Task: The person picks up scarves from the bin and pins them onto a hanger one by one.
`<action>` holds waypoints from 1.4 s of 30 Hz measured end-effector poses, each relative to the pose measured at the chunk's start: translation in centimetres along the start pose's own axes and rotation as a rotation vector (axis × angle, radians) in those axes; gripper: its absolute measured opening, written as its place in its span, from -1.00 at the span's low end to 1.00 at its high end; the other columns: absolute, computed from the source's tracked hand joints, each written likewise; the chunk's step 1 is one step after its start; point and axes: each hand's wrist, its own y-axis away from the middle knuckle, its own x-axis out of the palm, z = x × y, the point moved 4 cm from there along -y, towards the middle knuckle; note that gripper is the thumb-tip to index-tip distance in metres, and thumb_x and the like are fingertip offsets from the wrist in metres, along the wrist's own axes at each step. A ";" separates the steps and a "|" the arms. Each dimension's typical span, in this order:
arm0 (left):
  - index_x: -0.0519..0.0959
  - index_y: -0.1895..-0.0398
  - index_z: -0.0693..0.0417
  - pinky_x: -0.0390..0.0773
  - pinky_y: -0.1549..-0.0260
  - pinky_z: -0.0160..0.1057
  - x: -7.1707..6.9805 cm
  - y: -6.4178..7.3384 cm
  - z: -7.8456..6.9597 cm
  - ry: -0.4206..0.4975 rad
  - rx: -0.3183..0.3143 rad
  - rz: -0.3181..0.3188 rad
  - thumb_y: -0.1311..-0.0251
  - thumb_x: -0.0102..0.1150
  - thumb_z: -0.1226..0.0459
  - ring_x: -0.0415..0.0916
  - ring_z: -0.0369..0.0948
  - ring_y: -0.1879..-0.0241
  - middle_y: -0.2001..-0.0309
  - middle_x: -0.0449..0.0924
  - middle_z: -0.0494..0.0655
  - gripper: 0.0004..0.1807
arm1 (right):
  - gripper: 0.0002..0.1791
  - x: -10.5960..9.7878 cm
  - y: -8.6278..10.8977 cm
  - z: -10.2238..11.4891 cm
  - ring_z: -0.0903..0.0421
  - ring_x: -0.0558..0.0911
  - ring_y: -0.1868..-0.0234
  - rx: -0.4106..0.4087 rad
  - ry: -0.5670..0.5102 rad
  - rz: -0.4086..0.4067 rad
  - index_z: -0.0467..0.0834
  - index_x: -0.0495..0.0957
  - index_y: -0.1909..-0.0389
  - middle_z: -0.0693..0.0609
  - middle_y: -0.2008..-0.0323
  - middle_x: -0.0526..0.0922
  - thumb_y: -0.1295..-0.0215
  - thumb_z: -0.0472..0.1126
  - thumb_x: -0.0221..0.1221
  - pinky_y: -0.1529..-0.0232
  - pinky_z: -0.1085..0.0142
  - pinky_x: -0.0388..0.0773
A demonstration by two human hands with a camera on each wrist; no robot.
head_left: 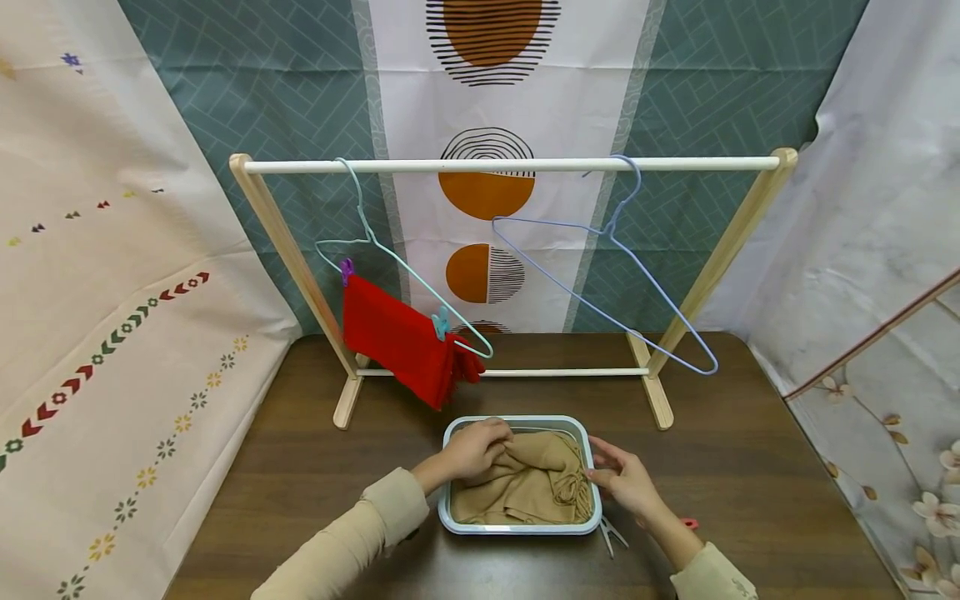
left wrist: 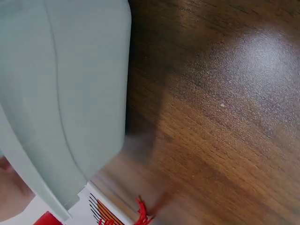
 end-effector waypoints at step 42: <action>0.51 0.29 0.02 0.40 0.44 -0.40 -4.7 -0.9 -2.0 0.343 -0.022 -0.059 -0.10 0.07 0.46 0.36 -0.34 0.45 0.42 0.50 -0.20 -0.82 | -0.45 0.1 0.1 0.0 0.16 0.57 0.37 -0.015 0.051 -0.025 -0.43 0.25 -0.20 -0.30 0.18 0.55 -0.11 -0.52 0.04 0.48 0.27 0.56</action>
